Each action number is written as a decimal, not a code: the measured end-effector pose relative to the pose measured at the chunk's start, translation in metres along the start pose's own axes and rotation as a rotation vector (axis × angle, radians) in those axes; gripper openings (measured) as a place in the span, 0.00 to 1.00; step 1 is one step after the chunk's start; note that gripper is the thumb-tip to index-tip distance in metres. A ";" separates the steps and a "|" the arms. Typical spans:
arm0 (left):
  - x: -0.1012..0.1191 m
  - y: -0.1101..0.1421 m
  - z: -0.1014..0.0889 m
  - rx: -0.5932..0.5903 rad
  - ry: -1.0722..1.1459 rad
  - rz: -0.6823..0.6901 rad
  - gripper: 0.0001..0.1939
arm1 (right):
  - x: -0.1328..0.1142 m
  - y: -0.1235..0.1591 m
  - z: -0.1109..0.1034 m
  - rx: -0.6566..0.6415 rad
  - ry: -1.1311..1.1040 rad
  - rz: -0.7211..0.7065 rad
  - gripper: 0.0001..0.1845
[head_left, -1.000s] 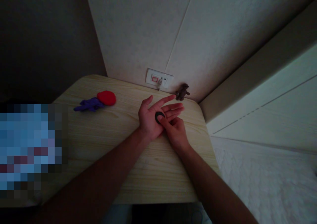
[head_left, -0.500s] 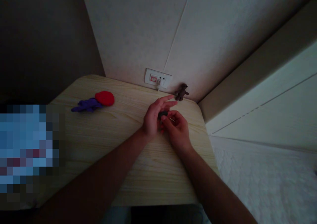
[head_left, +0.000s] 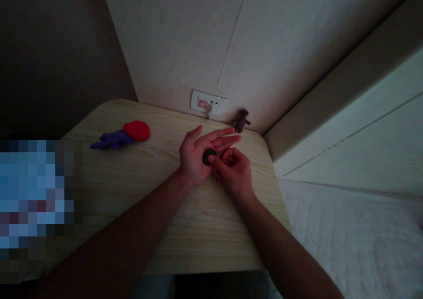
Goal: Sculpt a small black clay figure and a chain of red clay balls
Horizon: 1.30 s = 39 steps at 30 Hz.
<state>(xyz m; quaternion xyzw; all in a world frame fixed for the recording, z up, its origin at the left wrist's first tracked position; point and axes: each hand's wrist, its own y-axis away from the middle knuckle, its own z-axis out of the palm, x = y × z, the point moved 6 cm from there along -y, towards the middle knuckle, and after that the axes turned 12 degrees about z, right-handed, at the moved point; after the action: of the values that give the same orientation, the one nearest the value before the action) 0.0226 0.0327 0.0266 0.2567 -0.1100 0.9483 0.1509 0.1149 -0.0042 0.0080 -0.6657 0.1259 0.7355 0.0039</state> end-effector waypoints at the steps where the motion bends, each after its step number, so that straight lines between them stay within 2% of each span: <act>1: 0.001 0.000 0.001 -0.006 0.018 0.001 0.40 | 0.002 0.000 0.001 -0.019 0.003 0.035 0.26; 5: 0.003 0.001 0.004 -0.061 0.053 -0.009 0.41 | 0.014 -0.001 0.005 -0.130 -0.019 0.179 0.24; 8: 0.004 0.003 0.007 -0.099 0.060 -0.033 0.43 | 0.017 -0.001 0.009 -0.189 -0.054 0.223 0.24; 28: 0.003 0.006 0.010 -0.063 0.102 -0.085 0.49 | 0.016 -0.002 0.012 -0.229 0.009 0.129 0.22; 39: 0.001 0.007 0.011 -0.090 0.092 -0.085 0.48 | 0.019 -0.001 0.009 -0.184 0.065 0.129 0.22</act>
<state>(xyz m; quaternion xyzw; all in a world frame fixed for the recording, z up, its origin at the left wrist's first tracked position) 0.0245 0.0233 0.0359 0.2103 -0.1344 0.9459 0.2075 0.1045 -0.0048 -0.0097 -0.6774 0.1008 0.7205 -0.1087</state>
